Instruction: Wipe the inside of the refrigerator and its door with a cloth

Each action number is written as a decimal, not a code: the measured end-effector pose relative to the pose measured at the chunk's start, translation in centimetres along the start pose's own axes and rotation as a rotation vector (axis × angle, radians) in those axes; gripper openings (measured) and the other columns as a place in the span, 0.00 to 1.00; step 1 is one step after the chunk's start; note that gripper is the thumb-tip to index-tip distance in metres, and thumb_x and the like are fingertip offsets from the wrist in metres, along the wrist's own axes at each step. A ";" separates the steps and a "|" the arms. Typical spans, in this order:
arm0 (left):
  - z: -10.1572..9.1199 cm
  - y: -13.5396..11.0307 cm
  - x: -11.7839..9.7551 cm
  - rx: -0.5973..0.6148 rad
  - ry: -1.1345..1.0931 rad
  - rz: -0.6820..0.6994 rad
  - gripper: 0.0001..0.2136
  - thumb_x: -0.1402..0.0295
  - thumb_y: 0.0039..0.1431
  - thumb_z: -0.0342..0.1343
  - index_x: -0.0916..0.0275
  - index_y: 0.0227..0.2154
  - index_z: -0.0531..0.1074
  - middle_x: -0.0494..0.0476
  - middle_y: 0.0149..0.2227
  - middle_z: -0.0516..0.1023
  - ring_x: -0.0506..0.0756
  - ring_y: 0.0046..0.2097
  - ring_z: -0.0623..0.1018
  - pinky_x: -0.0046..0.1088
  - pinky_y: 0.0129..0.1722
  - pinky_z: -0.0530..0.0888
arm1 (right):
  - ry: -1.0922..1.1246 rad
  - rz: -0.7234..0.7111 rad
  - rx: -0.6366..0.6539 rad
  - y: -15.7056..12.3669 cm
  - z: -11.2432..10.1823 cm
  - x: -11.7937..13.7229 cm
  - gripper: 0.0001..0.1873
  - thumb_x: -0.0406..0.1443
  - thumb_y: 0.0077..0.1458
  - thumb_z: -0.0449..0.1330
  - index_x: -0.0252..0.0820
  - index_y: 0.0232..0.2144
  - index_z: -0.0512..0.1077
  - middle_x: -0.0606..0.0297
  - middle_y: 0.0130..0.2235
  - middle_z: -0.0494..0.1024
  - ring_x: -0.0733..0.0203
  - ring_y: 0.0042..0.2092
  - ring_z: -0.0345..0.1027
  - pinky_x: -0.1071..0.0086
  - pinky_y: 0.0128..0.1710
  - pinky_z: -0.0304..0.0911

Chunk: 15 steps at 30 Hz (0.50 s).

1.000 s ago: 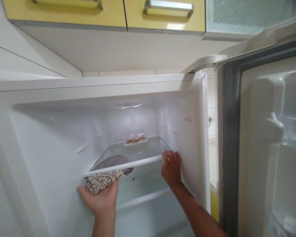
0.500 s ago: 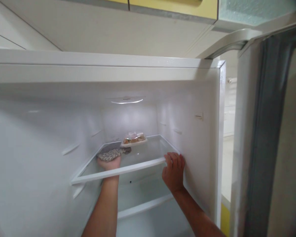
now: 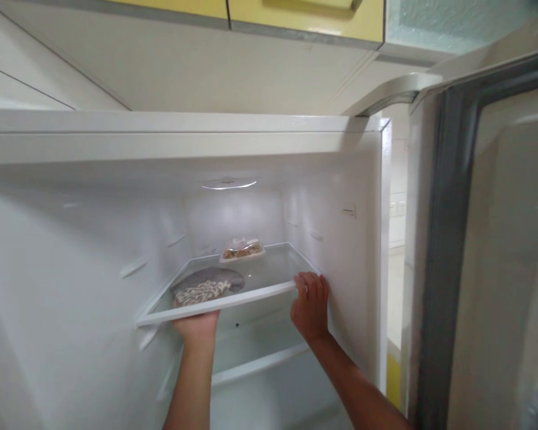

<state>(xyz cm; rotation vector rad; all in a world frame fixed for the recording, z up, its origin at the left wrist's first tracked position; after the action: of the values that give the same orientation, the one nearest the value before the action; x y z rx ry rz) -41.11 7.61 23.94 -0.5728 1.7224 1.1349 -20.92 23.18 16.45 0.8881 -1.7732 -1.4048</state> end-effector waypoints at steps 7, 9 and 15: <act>-4.4 -5.3 0.1 -0.259 -1.468 -0.095 0.22 0.66 0.60 0.50 0.58 0.58 0.69 0.63 0.60 0.73 0.66 0.63 0.70 0.59 0.63 0.64 | 0.025 -0.016 0.001 0.2 -0.6 0.0 0.26 0.23 0.50 0.52 0.38 0.52 0.67 0.53 0.53 0.71 0.50 0.60 0.58 0.45 0.64 0.53; -3.9 -5.4 0.0 -0.225 -1.533 -0.054 0.21 0.65 0.61 0.51 0.58 0.57 0.69 0.63 0.60 0.73 0.66 0.62 0.70 0.59 0.63 0.64 | 0.023 -0.017 0.013 0.2 -0.7 0.0 0.26 0.23 0.50 0.52 0.38 0.52 0.68 0.53 0.53 0.71 0.50 0.60 0.58 0.45 0.64 0.53; 2.3 -4.1 0.9 -0.095 -1.546 -0.151 0.17 0.62 0.64 0.45 0.56 0.48 0.76 0.59 0.54 0.79 0.64 0.58 0.74 0.57 0.59 0.69 | 0.035 -0.008 0.072 0.5 -1.6 0.5 0.27 0.23 0.49 0.52 0.35 0.53 0.67 0.51 0.54 0.70 0.48 0.61 0.57 0.43 0.65 0.53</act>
<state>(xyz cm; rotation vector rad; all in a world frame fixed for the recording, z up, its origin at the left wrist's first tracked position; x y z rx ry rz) -37.19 7.84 21.14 0.1861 0.2779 1.0348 -19.88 22.08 17.23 0.9528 -1.8048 -1.3300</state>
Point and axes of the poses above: each hand's wrist, its own y-axis towards the middle knuckle, its own z-axis out of the palm, x = y × z, the point moved 1 cm from there along y, towards the middle knuckle
